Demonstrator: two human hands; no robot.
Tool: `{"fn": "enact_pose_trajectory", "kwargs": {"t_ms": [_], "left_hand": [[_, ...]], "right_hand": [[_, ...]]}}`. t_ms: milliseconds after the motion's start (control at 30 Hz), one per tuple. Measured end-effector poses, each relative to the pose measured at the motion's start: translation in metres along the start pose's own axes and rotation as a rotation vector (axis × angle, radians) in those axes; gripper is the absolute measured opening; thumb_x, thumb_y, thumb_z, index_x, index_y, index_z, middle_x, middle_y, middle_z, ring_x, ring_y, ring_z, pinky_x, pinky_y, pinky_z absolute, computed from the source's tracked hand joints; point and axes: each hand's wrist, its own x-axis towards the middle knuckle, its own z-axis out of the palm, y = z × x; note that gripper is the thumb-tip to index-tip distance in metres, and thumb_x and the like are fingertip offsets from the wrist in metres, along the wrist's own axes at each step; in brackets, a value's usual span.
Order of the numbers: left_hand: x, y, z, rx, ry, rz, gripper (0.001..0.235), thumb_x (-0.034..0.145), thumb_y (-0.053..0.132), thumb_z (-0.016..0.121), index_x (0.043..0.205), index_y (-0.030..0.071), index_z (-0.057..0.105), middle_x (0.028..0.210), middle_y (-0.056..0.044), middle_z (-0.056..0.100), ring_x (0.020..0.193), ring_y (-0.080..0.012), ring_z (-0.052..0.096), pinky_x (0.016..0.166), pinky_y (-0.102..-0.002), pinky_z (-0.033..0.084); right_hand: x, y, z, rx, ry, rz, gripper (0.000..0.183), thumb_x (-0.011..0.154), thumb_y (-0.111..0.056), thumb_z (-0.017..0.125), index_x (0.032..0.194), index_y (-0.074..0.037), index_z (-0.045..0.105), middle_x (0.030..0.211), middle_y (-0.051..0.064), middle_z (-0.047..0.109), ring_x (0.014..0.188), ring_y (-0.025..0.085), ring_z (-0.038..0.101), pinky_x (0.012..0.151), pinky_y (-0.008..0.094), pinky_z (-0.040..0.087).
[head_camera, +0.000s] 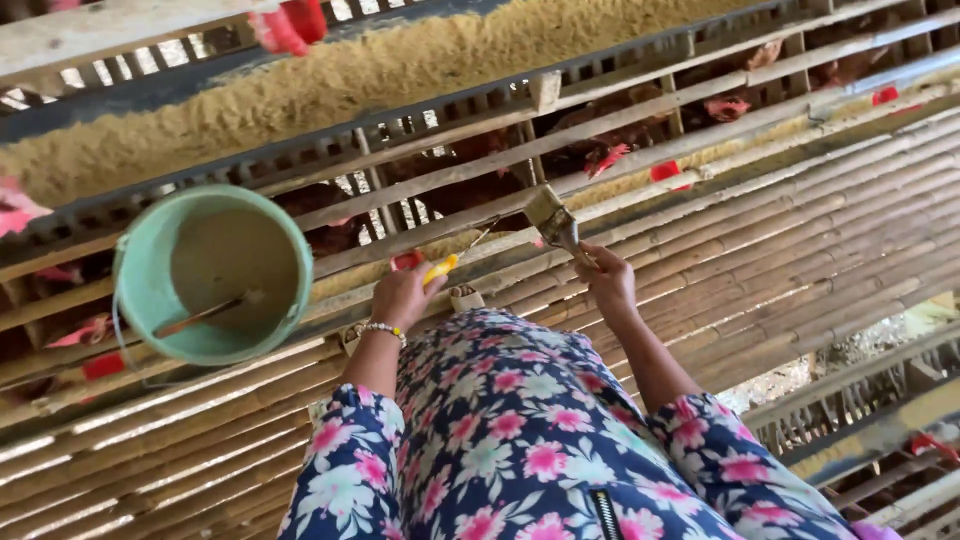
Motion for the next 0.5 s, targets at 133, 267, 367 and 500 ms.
{"fn": "enact_pose_trajectory", "kwargs": {"t_ms": [133,267,367,500], "left_hand": [[0.007,-0.001,-0.001,-0.061,0.024,0.009,0.038,0.092,0.055,0.042,0.098,0.022,0.060,0.072,-0.017,0.067,0.078,-0.0365,0.069,0.072,-0.047,0.054],[0.001,-0.007,-0.008,-0.079,-0.030,-0.042,0.036,0.092,0.053,0.042,0.101,0.024,0.062,0.076,-0.017,0.068,0.083,-0.0363,0.068,0.076,-0.046,0.054],[-0.012,-0.021,-0.002,-0.118,-0.077,-0.110,0.038,0.093,0.054,0.041,0.111,0.028,0.061,0.081,-0.016,0.069,0.087,-0.0348,0.068,0.078,-0.046,0.054],[-0.028,-0.048,0.011,-0.109,-0.061,-0.172,0.041,0.093,0.058,0.036,0.105,0.027,0.059,0.079,-0.015,0.069,0.083,-0.0356,0.068,0.077,-0.047,0.055]], "right_hand": [[-0.009,0.004,-0.023,0.003,0.041,0.017,0.038,0.077,-0.003,0.067,0.112,-0.018,0.068,0.055,0.008,0.056,0.044,0.011,0.046,0.043,0.022,0.038],[-0.009,0.003,-0.027,0.010,0.058,0.026,0.038,0.077,-0.002,0.067,0.113,-0.014,0.067,0.056,0.008,0.056,0.044,0.011,0.045,0.044,0.020,0.038],[-0.005,0.008,-0.027,-0.049,0.045,0.022,0.038,0.078,-0.004,0.068,0.113,-0.016,0.068,0.057,0.008,0.057,0.045,0.011,0.048,0.045,0.021,0.039],[-0.007,-0.009,-0.026,-0.133,0.019,0.014,0.038,0.077,-0.007,0.068,0.113,-0.019,0.069,0.058,0.006,0.058,0.047,0.012,0.050,0.050,0.024,0.040]]}}
